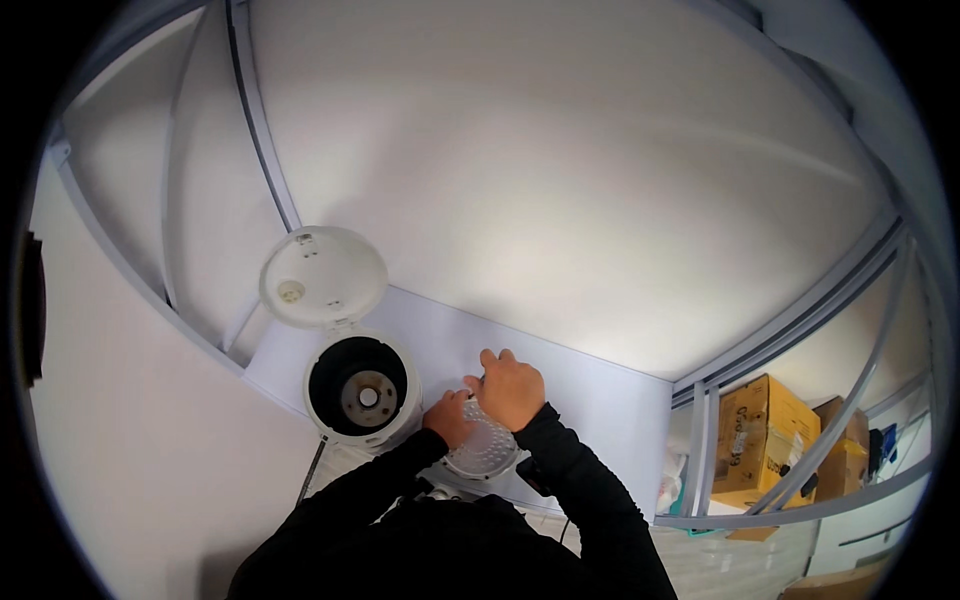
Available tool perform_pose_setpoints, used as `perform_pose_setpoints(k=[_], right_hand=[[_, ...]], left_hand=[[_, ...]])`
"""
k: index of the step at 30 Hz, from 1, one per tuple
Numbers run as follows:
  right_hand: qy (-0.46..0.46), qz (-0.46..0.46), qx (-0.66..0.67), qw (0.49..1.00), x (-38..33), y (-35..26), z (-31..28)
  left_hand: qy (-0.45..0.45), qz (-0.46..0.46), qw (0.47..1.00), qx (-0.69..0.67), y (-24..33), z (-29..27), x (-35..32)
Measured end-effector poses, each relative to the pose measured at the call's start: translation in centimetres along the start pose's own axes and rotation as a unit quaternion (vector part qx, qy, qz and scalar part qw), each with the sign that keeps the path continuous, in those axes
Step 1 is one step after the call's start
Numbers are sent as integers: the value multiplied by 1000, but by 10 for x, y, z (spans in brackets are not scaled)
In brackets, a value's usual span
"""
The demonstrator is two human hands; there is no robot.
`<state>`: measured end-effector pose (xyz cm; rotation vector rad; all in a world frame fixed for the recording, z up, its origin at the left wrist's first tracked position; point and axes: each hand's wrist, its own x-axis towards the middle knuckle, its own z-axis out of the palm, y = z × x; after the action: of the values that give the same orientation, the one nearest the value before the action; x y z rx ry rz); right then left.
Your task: The person disassembles a white cylindrical appliance on a white table. They remove the lid, then use a screwdriver to pry off and unscrew a perforated metal plate, followed by removing a small white plastic piece from the lid.
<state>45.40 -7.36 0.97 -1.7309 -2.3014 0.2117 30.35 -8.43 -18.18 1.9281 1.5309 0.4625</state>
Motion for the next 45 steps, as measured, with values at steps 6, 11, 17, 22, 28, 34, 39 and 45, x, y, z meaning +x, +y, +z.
perform_pose_setpoints(k=[6, 11, 17, 22, 28, 34, 39, 45], right_hand=[[107, -178, 101, 973, 6, 17, 7], [28, -25, 111, 993, -1, 4, 7], [119, -117, 109, 980, -4, 13, 15], [56, -9, 133, 989, -11, 6, 7], [104, -65, 156, 980, -9, 10, 13], [105, -62, 163, 979, -10, 10, 12], [117, -67, 164, 977, -12, 15, 12], [110, -50, 189, 974, -14, 15, 3]], left_hand=[[0, -3, 1000, 0, 0, 1, 1], [-7, -6, 1000, 2, -2, 2, 2], [-14, -5, 1000, -15, -2, 0, 4], [-20, -9, 1000, -1, 2, -7, 0], [21, -22, 999, 14, 5, 1, 1], [56, -15, 995, 82, 8, 4, 10], [99, 27, 987, 123, 5, 11, 14], [104, 34, 987, 118, 8, 10, 17]])
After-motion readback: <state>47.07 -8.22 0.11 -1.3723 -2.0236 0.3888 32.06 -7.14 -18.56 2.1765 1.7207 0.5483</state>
